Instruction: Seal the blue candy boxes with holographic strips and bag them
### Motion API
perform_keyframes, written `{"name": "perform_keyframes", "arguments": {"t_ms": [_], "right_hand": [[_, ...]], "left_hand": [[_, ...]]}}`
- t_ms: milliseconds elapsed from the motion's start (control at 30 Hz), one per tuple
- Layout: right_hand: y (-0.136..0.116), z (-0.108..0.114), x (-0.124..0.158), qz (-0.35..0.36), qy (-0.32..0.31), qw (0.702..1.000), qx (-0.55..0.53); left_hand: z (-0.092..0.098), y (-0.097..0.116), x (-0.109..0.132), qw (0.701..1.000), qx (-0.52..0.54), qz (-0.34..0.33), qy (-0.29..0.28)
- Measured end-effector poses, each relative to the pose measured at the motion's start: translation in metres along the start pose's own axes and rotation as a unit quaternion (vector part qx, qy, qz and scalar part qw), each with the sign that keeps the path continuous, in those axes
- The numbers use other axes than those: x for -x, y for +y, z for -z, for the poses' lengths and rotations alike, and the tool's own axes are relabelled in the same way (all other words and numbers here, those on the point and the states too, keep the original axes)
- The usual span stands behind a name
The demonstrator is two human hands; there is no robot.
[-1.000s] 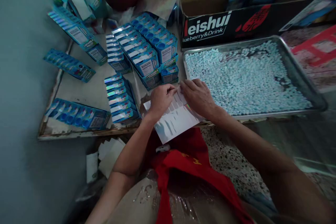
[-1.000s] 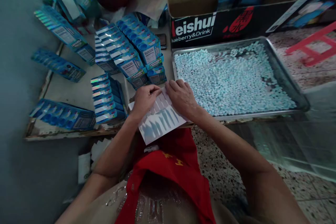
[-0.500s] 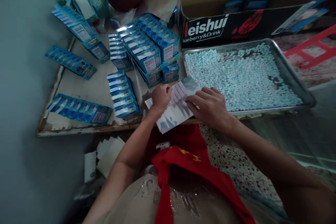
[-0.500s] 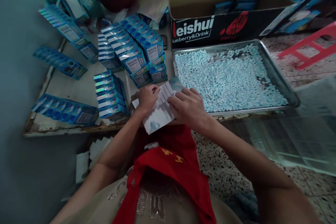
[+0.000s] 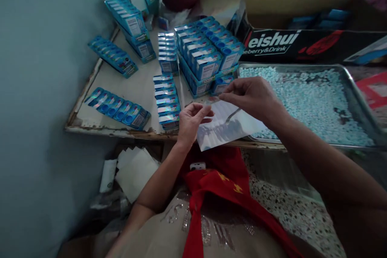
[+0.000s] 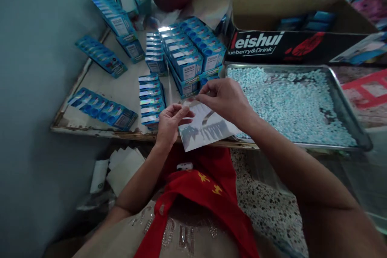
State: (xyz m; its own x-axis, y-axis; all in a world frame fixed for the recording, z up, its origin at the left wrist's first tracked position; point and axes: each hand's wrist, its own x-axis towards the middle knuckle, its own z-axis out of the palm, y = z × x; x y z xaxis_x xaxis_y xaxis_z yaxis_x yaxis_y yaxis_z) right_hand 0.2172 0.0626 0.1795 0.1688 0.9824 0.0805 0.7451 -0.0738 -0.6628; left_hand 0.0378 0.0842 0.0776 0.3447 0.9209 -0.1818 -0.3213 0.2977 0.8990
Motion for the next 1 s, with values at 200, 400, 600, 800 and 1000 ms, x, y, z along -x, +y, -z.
{"name": "perform_keyframes", "arguments": {"t_ms": [200,400,600,800,1000], "right_hand": [[-0.026,-0.035,-0.011,-0.02,-0.081,0.991,-0.101],[-0.092,-0.091,-0.03,0.015,-0.174,0.968,-0.181],[-0.157,-0.165,-0.067,0.125,-0.221,0.964,-0.084],[-0.188,-0.255,-0.115,0.161,-0.213,0.963,-0.048],[-0.198,-0.285,-0.128,0.163,-0.216,0.963,-0.011]], "left_hand": [[0.038,0.023,0.035,0.997,-0.007,-0.044,0.057],[0.105,0.061,0.069,0.983,-0.032,-0.118,0.138],[0.183,0.086,0.08,0.951,-0.109,-0.152,0.248],[0.257,0.092,0.059,0.925,-0.129,-0.138,0.331],[0.28,0.088,0.046,0.921,-0.113,-0.105,0.358]]}}
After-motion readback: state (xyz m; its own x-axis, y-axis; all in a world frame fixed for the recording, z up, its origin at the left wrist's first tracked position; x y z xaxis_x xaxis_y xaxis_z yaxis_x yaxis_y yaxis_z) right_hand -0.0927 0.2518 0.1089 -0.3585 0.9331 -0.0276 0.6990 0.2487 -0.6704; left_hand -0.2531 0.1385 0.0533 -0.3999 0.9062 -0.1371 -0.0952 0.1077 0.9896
